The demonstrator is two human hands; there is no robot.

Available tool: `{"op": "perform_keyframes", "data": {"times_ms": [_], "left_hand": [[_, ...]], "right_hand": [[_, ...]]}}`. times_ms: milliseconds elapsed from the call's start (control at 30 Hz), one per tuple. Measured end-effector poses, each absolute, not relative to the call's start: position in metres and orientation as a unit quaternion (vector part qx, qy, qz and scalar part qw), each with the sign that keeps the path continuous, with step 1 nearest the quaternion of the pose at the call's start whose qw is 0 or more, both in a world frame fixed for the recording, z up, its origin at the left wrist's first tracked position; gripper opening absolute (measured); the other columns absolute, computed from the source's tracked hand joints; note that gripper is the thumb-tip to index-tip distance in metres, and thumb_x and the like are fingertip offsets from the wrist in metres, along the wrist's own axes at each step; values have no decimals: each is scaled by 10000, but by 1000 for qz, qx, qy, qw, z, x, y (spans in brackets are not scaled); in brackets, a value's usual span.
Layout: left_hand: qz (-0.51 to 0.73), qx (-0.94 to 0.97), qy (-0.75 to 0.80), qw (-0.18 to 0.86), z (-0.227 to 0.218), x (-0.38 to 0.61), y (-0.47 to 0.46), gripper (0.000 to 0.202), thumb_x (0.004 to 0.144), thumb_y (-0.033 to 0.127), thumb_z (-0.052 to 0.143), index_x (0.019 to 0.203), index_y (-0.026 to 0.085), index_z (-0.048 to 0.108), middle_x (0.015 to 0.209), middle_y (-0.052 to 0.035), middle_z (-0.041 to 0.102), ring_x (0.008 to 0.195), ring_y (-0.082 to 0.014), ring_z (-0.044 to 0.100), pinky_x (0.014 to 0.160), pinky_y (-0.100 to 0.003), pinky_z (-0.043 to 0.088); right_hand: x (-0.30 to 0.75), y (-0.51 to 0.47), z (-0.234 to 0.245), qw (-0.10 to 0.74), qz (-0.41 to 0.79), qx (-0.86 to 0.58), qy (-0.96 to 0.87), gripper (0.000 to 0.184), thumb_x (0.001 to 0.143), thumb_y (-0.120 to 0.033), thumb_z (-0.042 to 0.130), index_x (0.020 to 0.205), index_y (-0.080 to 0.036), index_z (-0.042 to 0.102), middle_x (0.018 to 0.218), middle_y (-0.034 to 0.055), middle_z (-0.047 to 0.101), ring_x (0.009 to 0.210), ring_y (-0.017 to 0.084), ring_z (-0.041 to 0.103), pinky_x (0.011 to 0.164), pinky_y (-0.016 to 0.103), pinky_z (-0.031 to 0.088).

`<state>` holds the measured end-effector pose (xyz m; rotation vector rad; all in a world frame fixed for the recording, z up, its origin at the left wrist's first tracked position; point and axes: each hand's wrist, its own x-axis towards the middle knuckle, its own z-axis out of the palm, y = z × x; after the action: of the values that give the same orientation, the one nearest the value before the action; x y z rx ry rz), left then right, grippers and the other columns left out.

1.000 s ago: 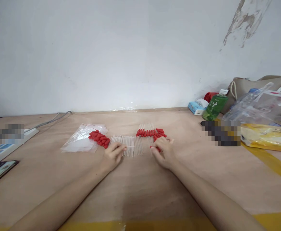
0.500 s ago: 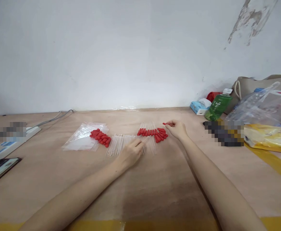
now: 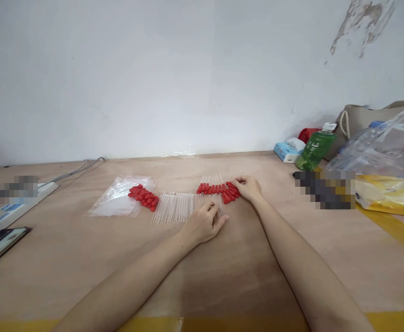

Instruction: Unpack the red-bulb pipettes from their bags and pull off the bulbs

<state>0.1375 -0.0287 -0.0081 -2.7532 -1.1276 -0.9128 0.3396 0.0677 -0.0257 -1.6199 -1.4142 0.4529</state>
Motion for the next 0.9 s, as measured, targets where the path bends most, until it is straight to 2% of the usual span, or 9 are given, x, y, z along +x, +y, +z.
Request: {"op": "perform_keyframes", "data": {"times_ms": [167,300,400,500,633,767,900], "left_hand": [[-331,-869,-364,50,6,118,-24,275,858,355,413,899,134,570,892,-109,556,892,-219,508,780,-377,431],[-306,-884,-339,100,11,79,-26,230,839,321,455,935,164,594,907,-83,583,857,-205,507,733,-358,401],[-300,-897,-305,113,6,52,-32,188,818,290,494,929,185,604,897,-61,602,832,-193,507,716,-346,374],[-350,-871,-330,93,-1,38,-33,160,812,246,506,917,193,614,874,-51,603,827,-181,504,727,-335,368],[-360,-864,-348,60,-6,35,-30,166,808,231,510,928,198,620,888,-52,593,842,-180,497,740,-330,378],[-346,-869,-349,53,-7,35,-29,169,809,224,501,920,201,625,895,-54,588,844,-183,495,740,-333,383],[-341,-873,-346,51,-7,35,-30,168,806,219,504,920,207,627,899,-51,585,845,-178,499,738,-323,392]], "right_hand": [[344,68,-28,463,174,-661,-564,343,676,-489,553,709,-176,688,587,33,645,586,172,575,535,257,417],[345,65,-22,479,151,-669,-547,421,718,-502,481,796,-137,676,650,49,650,590,166,569,535,256,407],[332,59,-9,477,132,-672,-551,354,689,-471,531,789,-161,671,648,35,641,581,153,555,541,255,386],[304,47,7,414,95,-638,-642,243,677,-423,576,755,-217,676,700,14,653,647,150,562,607,265,369],[264,37,18,319,-13,-562,-763,274,693,-478,591,842,-267,683,780,27,652,793,196,545,711,334,303],[248,38,15,278,-81,-541,-790,200,750,-433,569,844,-298,683,818,33,649,818,204,520,716,361,246],[247,40,12,280,-96,-533,-792,185,802,-367,527,773,-277,686,769,29,670,788,190,528,739,375,225]]}}
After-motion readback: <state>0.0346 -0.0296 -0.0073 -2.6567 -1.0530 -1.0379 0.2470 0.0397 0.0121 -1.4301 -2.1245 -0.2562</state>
